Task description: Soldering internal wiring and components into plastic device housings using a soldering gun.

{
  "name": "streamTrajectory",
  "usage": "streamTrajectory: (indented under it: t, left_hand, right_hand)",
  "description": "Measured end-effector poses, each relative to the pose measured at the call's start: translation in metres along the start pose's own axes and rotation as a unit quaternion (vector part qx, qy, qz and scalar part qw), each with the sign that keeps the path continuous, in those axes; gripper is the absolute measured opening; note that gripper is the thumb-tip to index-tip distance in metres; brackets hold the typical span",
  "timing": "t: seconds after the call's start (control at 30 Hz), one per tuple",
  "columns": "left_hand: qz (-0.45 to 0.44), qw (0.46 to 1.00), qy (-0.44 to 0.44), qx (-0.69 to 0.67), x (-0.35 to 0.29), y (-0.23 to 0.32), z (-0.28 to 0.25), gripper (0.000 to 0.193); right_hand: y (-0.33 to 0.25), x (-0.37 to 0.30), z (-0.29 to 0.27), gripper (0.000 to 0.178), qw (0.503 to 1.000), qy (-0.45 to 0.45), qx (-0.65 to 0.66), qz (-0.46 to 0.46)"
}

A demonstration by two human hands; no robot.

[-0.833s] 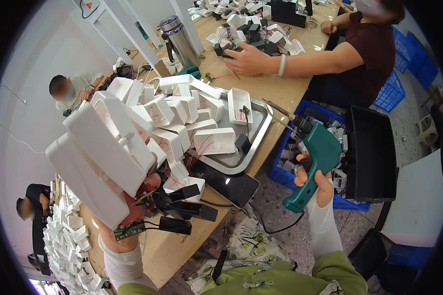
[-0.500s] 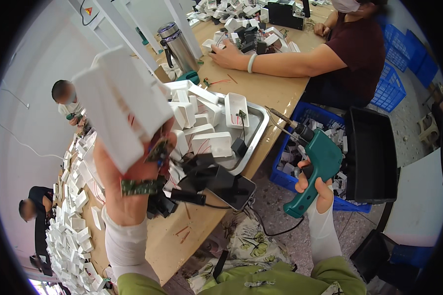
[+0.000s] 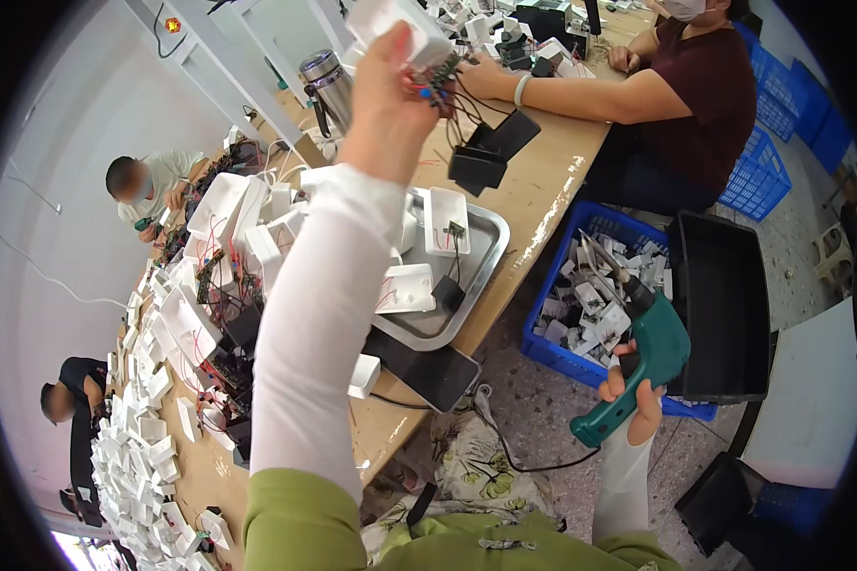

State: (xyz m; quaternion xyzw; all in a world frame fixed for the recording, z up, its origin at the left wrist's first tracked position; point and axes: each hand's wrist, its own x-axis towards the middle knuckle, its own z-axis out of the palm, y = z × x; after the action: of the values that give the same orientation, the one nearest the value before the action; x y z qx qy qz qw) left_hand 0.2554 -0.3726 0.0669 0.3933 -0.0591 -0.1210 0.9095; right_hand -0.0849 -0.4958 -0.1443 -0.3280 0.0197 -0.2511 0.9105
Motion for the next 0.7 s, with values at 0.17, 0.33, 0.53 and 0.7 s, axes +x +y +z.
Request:
streamTrajectory:
  t: [0.17, 0.33, 0.53, 0.7]
  left_hand:
    - [-0.014, 0.995, 0.097, -0.022, 0.077, -0.060, -0.028, 0.023]
    - [-0.025, 0.973, 0.224, -0.044, 0.119, -0.112, -0.057, 0.032]
    - [-0.083, 0.973, 0.217, -0.003, 0.134, -0.096, -0.094, 0.079]
    - [0.175, 0.799, 0.035, 0.574, 0.112, -0.047, -0.112, 0.044]
  right_hand:
    - [-0.005, -0.012, -0.021, 0.053, 0.999, 0.036, -0.002, -0.010]
    - [-0.013, -0.024, -0.033, 0.055, 0.995, 0.090, -0.003, -0.040]
    - [-0.005, -0.020, -0.025, 0.053, 0.998, 0.064, -0.002, -0.026]
    - [0.007, -0.013, 0.006, 0.053, 0.999, 0.003, 0.034, 0.007]
